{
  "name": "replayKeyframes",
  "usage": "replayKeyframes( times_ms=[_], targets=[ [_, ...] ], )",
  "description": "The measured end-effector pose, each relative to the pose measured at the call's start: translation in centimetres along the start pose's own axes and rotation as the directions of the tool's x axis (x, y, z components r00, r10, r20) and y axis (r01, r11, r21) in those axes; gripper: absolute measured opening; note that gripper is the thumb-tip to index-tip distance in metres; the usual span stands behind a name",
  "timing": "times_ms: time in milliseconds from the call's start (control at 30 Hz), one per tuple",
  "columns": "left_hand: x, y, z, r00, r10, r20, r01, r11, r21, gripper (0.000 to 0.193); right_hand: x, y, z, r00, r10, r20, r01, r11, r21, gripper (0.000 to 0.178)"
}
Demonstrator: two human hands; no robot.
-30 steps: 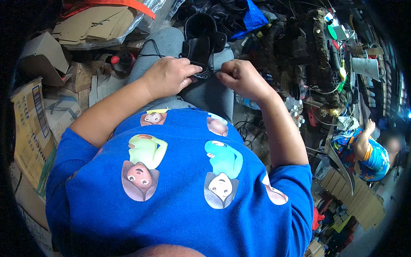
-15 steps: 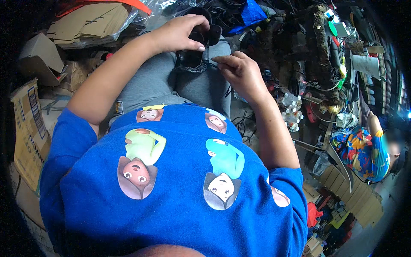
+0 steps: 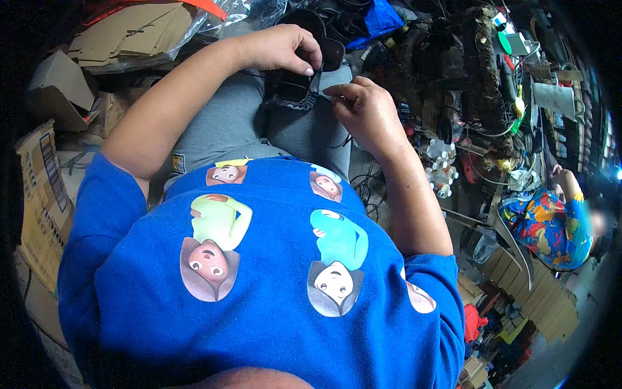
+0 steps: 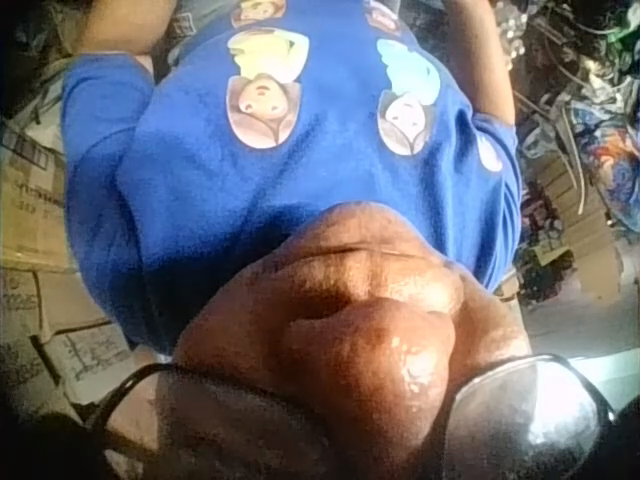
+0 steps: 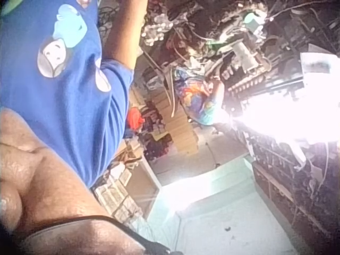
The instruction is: Stitching the upper part of a black leather boot by hand.
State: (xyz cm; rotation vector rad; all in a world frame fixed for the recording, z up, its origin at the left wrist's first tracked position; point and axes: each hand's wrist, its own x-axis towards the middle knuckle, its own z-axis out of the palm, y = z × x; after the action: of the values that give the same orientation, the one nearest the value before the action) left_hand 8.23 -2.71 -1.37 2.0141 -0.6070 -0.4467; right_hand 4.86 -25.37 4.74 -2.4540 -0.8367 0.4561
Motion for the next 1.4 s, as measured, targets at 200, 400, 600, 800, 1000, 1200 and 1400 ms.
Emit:
replayKeyframes(
  times_ms=[200,400,600,800,1000,1200,1400],
  targets=[
    [0.2,0.6,0.0,0.998,-0.043,0.047,0.045,0.998,-0.034,0.018,0.1,0.1,0.2,0.998,0.064,0.008,-0.064,0.997,0.053,0.023],
    [0.4,0.5,0.1,0.999,-0.026,0.044,0.028,0.999,-0.029,0.017,0.2,1.8,1.2,0.999,0.029,-0.026,-0.023,0.981,0.194,0.024],
    [0.5,-0.1,-0.3,0.997,0.015,0.075,-0.012,0.999,-0.037,0.019,1.3,4.6,1.9,0.998,0.027,0.054,-0.044,0.933,0.357,0.022],
    [0.6,0.1,-0.1,0.997,0.029,0.067,-0.031,0.999,0.032,0.022,2.2,4.9,2.8,1.0,-0.014,0.02,0.004,0.894,0.449,0.019],
    [-1.7,0.8,1.0,0.965,0.069,-0.252,-0.01,0.973,0.229,0.023,2.0,3.0,2.9,0.996,-0.035,-0.079,0.058,0.949,0.31,0.019],
    [-8.1,1.8,1.7,0.88,0.121,-0.46,0.005,0.965,0.263,0.031,-0.1,1.8,3.0,0.995,-0.007,-0.103,0.029,0.978,0.208,0.023],
    [-9.2,2.4,4.2,0.845,0.203,-0.496,0.144,0.805,0.575,0.016,-0.3,2.0,3.0,0.998,0.015,-0.067,0.002,0.968,0.25,0.034]
  ],
)
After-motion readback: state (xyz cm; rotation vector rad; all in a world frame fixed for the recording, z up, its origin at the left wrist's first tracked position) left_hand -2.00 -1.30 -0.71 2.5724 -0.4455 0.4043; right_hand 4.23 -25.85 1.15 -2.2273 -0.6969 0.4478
